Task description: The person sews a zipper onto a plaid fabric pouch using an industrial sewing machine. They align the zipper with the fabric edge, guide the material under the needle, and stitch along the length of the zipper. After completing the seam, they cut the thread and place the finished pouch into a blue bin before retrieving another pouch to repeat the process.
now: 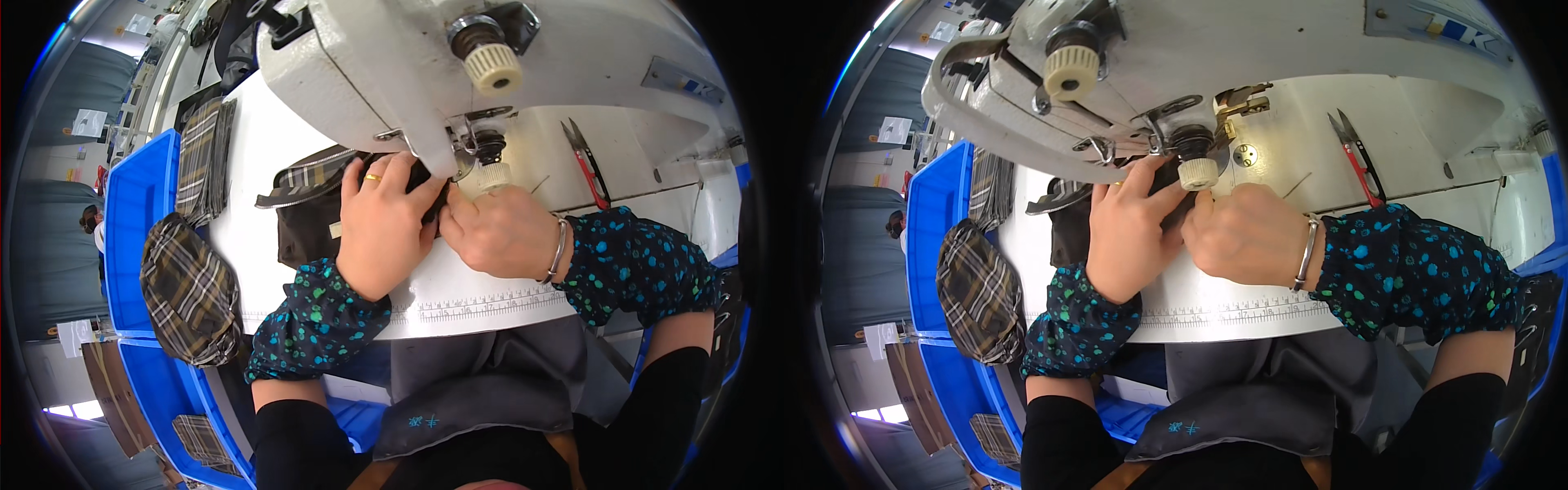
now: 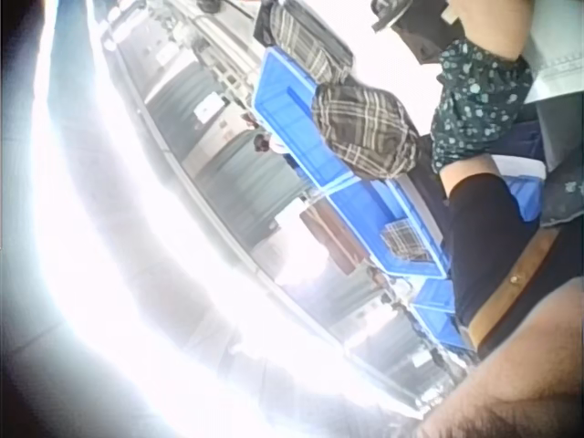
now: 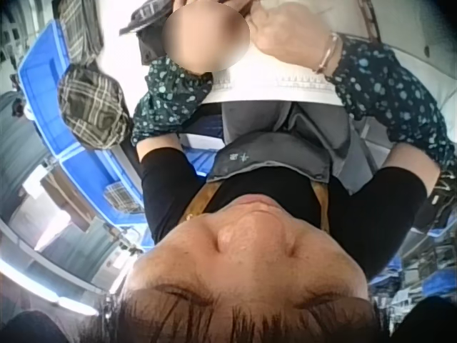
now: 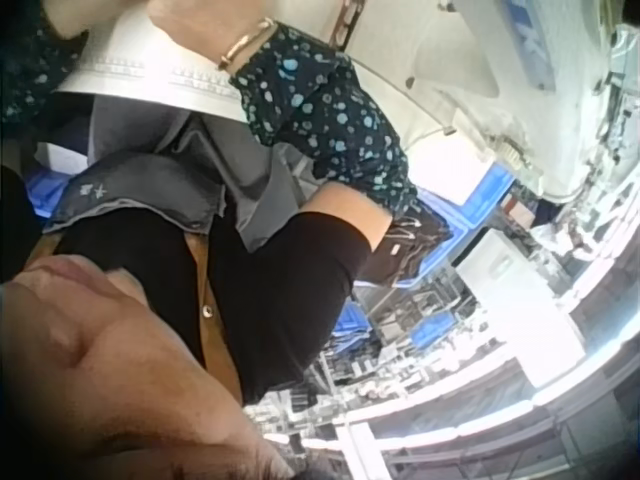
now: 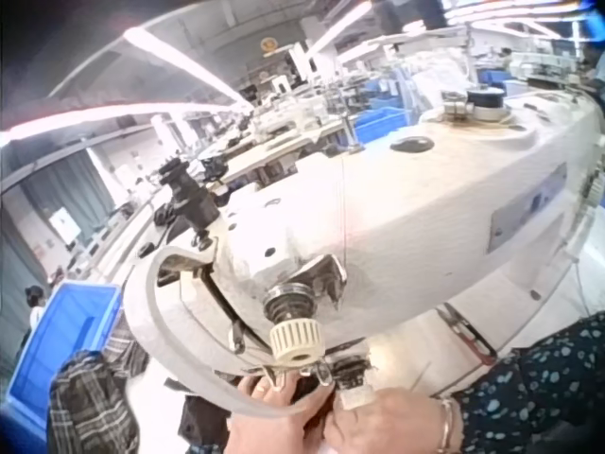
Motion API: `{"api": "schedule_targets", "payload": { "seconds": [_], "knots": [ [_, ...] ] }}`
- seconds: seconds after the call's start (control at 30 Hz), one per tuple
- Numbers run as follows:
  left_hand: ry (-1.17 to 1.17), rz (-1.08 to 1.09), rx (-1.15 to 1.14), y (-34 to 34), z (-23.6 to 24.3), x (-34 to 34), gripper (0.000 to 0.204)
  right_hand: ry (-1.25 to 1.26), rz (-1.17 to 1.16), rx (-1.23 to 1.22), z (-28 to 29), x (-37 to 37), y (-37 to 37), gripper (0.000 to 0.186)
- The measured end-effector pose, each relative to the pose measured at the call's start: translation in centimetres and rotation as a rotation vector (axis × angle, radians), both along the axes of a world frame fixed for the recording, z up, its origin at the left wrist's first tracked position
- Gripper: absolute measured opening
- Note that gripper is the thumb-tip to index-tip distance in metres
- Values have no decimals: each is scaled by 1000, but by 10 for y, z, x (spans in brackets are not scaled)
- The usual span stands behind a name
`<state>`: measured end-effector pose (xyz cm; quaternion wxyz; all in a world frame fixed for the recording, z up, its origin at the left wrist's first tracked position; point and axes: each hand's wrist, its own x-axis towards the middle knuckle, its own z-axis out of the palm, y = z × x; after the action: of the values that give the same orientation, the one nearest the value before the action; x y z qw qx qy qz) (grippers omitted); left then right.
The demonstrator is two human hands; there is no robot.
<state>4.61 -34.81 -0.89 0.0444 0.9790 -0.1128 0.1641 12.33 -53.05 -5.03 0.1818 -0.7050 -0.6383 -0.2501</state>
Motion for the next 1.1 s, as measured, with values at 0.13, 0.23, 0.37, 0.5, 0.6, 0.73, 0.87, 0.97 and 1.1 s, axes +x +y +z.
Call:
{"api": "schedule_targets", "payload": {
  "seconds": [0.13, 0.23, 0.37, 0.5, 0.6, 0.73, 0.87, 0.97, 1.1],
  "knots": [
    [177, 18, -190, 10, 0, 1, 49, -8, 1, -25, 2, 1, -2, 15],
    [108, -14, -189, 6, -2, -1, 54, 0, -2, -64, 6, 1, -4, 16],
    [56, -40, 3, 6, -4, -4, 61, 24, 10, -91, 7, 2, -4, 18],
    [146, -18, 40, 6, 2, -4, 55, 10, 18, -133, 10, 3, -5, 24],
    [94, -36, 22, 8, -3, -2, 59, -20, 18, -139, 9, 5, -6, 29],
    [-10, -23, 25, 8, -21, 0, 55, -33, 12, -166, 10, 5, -7, 32],
    [-87, -34, 55, 9, -24, 1, 53, -48, -6, -177, 14, 4, -8, 32],
    [-79, -34, 4, 7, -18, -1, 54, -40, -13, -163, 13, 2, -9, 32],
    [-45, -8, -3, 2, -16, -4, 54, -37, -1, -130, 13, 2, -7, 29]
  ]
}}
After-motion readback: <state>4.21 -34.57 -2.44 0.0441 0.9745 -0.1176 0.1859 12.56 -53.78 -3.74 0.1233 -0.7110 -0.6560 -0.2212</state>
